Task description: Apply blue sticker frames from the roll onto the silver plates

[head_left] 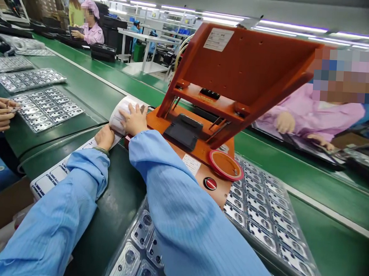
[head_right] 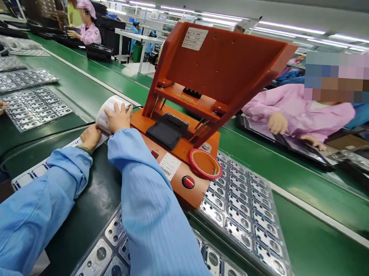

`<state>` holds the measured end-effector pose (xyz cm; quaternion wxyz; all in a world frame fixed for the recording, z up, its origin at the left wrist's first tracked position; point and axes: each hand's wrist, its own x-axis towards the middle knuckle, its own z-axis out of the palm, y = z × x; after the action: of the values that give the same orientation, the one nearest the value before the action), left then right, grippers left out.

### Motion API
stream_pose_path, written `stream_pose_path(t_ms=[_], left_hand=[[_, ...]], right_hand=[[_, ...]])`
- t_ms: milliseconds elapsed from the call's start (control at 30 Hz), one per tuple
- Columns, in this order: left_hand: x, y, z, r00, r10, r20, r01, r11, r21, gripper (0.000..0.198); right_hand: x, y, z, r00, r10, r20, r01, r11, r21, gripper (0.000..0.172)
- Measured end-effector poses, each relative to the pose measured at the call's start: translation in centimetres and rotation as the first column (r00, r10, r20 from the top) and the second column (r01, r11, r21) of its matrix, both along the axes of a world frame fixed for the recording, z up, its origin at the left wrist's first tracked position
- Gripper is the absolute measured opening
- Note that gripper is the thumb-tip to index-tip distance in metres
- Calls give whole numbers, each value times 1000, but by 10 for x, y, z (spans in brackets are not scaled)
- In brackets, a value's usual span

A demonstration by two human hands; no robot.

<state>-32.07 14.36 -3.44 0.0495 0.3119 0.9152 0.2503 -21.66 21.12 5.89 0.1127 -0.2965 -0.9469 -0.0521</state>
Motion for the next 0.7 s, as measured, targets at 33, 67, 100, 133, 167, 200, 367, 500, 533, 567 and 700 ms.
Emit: stream_pose_path(t_ms=[33, 67, 100, 133, 167, 200, 367, 500, 533, 567, 700], left_hand=[[1, 1, -1, 1000, 5, -10, -5, 1000, 2, 29], [2, 2, -2, 1000, 9, -23, -9, 1000, 5, 29], [3, 2, -3, 999, 12, -37, -12, 1000, 9, 29], [4, 3, -4, 999, 14, -53, -13, 1000, 12, 28], [6, 3, -5, 998, 13, -68, -12, 1000, 15, 28], [7, 4, -6, 996, 11, -83, -9, 1000, 18, 27], [9, 1, -8, 988, -39, -149, 44, 999, 31, 28], [6, -3, -9, 976, -125, -181, 133, 990, 36, 32], [6, -3, -9, 972, -137, -190, 146, 989, 36, 31], [7, -4, -8, 969, -146, -200, 157, 987, 38, 31], [16, -5, -3, 952, -175, -251, 196, 979, 60, 31]], right_hand=[[0, -1, 0, 1000, -3, 10, 2, 1000, 6, 53], [0, -3, 0, 1000, -6, 20, 6, 1000, 12, 52], [-1, -4, 0, 1000, -11, 29, 10, 1000, 17, 51], [-1, -5, -1, 999, -16, 35, 15, 1000, 21, 50], [-2, -6, -1, 999, -24, 39, 23, 999, 22, 49], [-2, -6, -2, 999, -32, 41, 31, 999, 22, 49], [-1, 1, 0, 996, -85, 37, 85, 996, 4, 51], [0, 4, 2, 994, -104, 37, 105, 994, -20, 53], [0, 5, 3, 993, -108, 38, 109, 994, -26, 53], [0, 5, 3, 993, -112, 40, 114, 993, -33, 53], [-3, 6, 4, 990, -128, 53, 131, 990, -54, 51]])
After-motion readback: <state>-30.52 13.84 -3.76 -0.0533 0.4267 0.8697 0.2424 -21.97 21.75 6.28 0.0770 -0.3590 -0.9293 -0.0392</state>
